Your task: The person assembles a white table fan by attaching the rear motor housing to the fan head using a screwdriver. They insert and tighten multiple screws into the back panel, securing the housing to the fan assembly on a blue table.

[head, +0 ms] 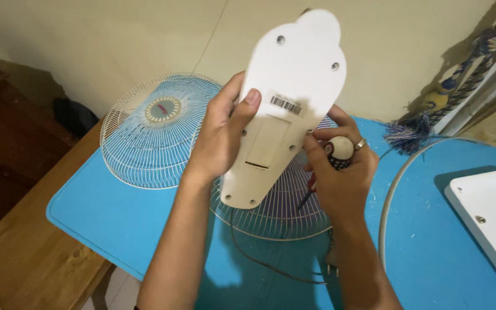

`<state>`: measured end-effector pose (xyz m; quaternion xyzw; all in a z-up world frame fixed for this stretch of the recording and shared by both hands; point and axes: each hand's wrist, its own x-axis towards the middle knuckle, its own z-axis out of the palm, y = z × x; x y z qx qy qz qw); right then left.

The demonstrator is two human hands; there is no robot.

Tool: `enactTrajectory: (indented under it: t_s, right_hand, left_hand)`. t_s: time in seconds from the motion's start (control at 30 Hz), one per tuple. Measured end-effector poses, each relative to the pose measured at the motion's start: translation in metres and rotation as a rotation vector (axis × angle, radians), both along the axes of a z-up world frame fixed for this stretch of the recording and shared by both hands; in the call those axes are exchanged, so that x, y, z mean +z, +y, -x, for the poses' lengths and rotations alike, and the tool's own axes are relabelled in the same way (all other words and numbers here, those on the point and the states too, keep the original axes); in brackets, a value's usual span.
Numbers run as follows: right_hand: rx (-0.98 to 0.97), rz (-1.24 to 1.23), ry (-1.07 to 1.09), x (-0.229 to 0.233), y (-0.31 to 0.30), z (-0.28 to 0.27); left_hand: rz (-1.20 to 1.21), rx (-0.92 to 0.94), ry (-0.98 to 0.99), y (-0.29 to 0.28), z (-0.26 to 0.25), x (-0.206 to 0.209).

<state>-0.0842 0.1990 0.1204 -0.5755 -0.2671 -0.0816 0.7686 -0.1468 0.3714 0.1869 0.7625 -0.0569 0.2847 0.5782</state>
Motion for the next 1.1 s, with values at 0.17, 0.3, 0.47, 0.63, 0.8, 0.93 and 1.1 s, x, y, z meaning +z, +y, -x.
enactTrajectory:
  t_s: [0.17,0.3,0.47,0.63,0.8,0.93,1.1]
  right_hand:
    - [-0.001,-0.033,-0.029,0.001,-0.006,-0.005]
    - [0.047,-0.056,-0.017,0.000,-0.010,-0.007]
    - [0.110,0.060,-0.135,-0.001,-0.003,-0.002]
    - [0.313,0.128,0.002,-0.002,-0.002,0.008]
    - [0.425,0.133,-0.035,-0.007,0.005,0.004]
    - [0.430,0.190,0.188,-0.015,0.015,0.008]
    - [0.357,0.140,0.105,-0.021,0.026,0.016]
  left_hand:
    - [-0.038,-0.034,0.065,0.000,-0.003,0.006]
    - [-0.031,-0.034,0.061,-0.001,-0.005,0.002]
    - [0.053,0.017,-0.091,0.004,-0.015,-0.003]
    - [0.173,0.182,-0.209,0.012,-0.014,-0.007]
    - [0.280,0.300,-0.292,0.016,-0.014,-0.016]
    - [0.341,0.399,-0.300,0.025,-0.014,-0.024]
    - [0.065,0.501,-0.029,0.013,-0.002,-0.046]
